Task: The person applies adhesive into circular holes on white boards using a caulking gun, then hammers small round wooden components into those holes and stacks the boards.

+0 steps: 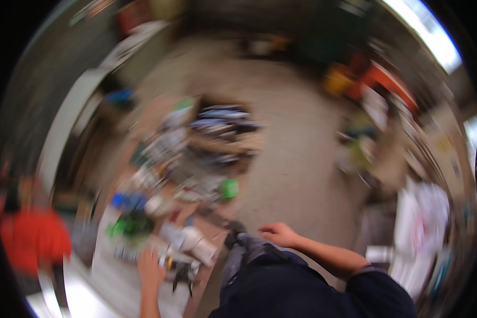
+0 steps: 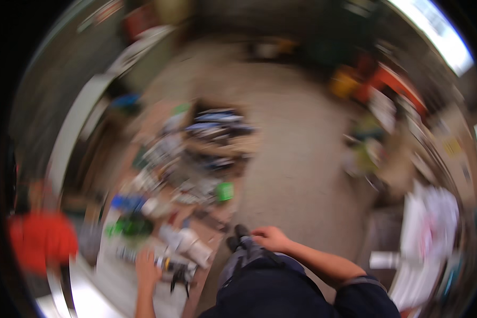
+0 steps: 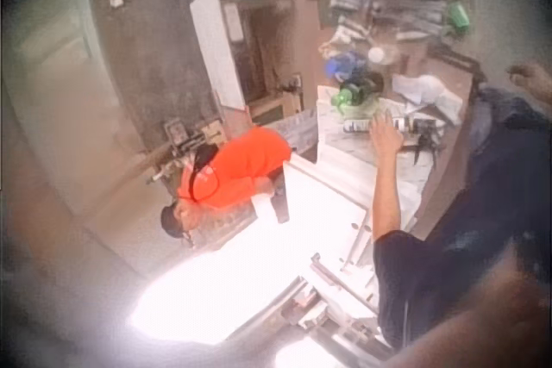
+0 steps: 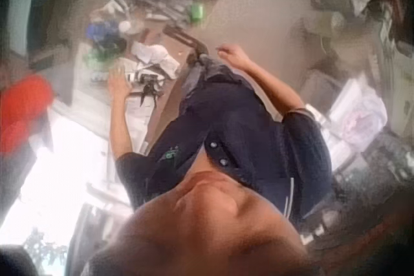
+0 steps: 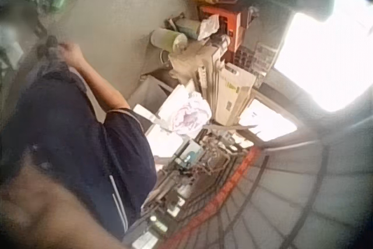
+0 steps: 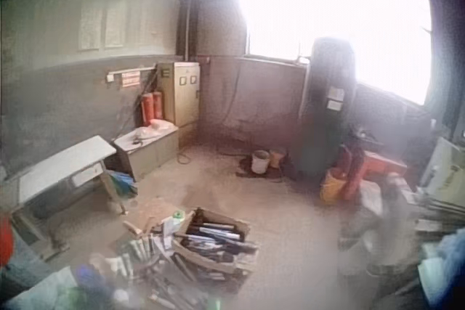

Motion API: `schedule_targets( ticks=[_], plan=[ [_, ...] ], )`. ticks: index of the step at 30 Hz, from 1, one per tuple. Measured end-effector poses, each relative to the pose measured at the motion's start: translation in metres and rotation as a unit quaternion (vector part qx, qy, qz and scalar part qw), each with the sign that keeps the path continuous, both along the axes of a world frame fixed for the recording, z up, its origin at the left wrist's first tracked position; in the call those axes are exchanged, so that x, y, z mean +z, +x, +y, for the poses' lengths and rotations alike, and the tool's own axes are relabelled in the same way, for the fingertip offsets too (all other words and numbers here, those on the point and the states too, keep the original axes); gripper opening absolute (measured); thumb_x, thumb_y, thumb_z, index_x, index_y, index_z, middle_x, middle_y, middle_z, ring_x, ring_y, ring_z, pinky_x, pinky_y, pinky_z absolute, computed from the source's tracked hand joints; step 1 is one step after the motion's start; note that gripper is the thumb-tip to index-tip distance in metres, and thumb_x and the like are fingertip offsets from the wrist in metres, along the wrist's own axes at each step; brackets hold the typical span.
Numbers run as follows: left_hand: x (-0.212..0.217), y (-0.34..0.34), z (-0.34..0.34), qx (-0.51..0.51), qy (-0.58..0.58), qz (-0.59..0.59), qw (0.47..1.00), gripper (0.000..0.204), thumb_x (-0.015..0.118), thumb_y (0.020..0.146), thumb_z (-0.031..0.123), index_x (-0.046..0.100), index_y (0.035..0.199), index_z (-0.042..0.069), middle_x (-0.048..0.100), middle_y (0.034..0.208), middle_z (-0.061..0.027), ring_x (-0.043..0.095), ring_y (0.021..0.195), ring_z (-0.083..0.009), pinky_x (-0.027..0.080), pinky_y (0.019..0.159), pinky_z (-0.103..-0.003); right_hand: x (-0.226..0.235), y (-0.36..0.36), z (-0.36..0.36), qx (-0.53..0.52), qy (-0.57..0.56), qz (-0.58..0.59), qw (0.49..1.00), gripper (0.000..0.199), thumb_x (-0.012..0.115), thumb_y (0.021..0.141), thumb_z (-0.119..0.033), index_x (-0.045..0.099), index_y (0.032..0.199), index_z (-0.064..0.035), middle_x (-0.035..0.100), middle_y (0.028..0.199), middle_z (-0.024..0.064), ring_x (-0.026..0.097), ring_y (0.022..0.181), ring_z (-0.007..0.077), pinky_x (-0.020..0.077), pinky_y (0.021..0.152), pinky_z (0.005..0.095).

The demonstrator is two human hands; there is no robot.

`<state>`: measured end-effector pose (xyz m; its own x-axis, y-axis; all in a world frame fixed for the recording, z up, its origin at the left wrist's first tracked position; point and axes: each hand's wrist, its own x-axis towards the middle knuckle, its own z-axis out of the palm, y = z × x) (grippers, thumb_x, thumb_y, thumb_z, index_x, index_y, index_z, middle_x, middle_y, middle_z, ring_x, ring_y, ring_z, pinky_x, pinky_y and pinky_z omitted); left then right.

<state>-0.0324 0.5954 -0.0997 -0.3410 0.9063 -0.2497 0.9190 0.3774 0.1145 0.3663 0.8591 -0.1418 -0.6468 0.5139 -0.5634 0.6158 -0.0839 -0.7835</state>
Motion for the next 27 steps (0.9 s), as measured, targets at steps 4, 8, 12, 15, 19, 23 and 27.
schedule_targets(
  ticks=[4,8,12,15,19,23,27],
  plan=[
    [-0.013,0.106,0.025,-0.064,0.085,-0.075,0.991,0.031,0.064,0.086,0.015,0.067,0.114,0.004,0.067,0.11,-0.0186,0.06,0.094,-0.036,0.049,0.083,-0.046,0.03,0.059,-0.005,-0.129,0.102,-0.069,0.984,0.034,0.062,0.089,-0.025,0.067,0.115,-0.0053,0.07,0.109,0.0158,0.067,0.101,0.0293,0.0518,0.089,0.0383],
    [-0.048,0.187,0.084,-0.28,0.114,-0.304,0.903,0.034,0.06,0.08,0.011,0.063,0.113,0.003,0.065,0.1,-0.019,0.06,0.095,-0.0382,0.049,0.086,-0.046,0.027,0.189,-0.029,-0.315,0.222,-0.121,0.915,0.029,0.061,0.085,-0.023,0.07,0.107,-0.0056,0.071,0.104,0.0157,0.067,0.098,0.0314,0.0529,0.087,0.04],
    [-0.05,0.23,0.125,-0.344,0.166,-0.314,0.869,0.03,0.059,0.081,0.011,0.064,0.11,0.005,0.065,0.098,-0.0174,0.062,0.087,-0.0373,0.051,0.078,-0.045,0.076,0.338,-0.044,-0.525,0.348,-0.207,0.749,0.022,0.059,0.083,-0.017,0.072,0.096,-0.0047,0.072,0.097,0.0146,0.068,0.088,0.0286,0.0533,0.079,0.0365],
    [-0.057,0.251,0.155,-0.323,0.137,-0.273,0.896,0.028,0.059,0.082,0.012,0.065,0.109,0.004,0.065,0.099,-0.0176,0.062,0.088,-0.0366,0.051,0.078,-0.045,0.097,0.465,-0.032,-0.623,0.406,-0.213,0.634,0.022,0.058,0.084,-0.015,0.072,0.097,-0.0035,0.072,0.097,0.0152,0.069,0.088,0.0263,0.0531,0.079,0.0357],
    [-0.057,0.304,0.178,-0.293,0.102,-0.253,0.916,0.031,0.061,0.083,0.017,0.064,0.112,0.007,0.065,0.104,-0.0188,0.064,0.093,-0.0353,0.052,0.079,-0.044,0.095,0.659,0.026,-0.61,0.526,-0.231,0.545,0.025,0.058,0.085,-0.012,0.071,0.103,-0.0005,0.072,0.092,0.0131,0.066,0.087,0.0214,0.0513,0.082,0.0325],
    [-0.047,0.425,0.158,-0.201,0.1,-0.267,0.937,0.022,0.062,0.077,0.014,0.069,0.096,0.006,0.064,0.082,-0.0115,0.064,0.077,-0.0306,0.052,0.068,-0.04,0.071,0.85,0.13,-0.524,0.543,-0.325,0.571,0.03,0.054,0.087,-0.018,0.07,0.106,-0.0009,0.07,0.102,0.0142,0.064,0.096,0.0247,0.0489,0.089,0.0354],
    [-0.045,0.557,0.17,-0.181,-0.018,-0.227,0.957,0.032,0.056,0.082,0.017,0.061,0.112,0.006,0.062,0.094,-0.0144,0.061,0.092,-0.0336,0.05,0.077,-0.047,-0.025,0.904,0.262,-0.493,0.493,-0.287,0.657,0.029,0.054,0.087,-0.018,0.069,0.106,-0.001,0.069,0.101,0.0138,0.064,0.094,0.0243,0.049,0.088,0.0353]
  ],
)
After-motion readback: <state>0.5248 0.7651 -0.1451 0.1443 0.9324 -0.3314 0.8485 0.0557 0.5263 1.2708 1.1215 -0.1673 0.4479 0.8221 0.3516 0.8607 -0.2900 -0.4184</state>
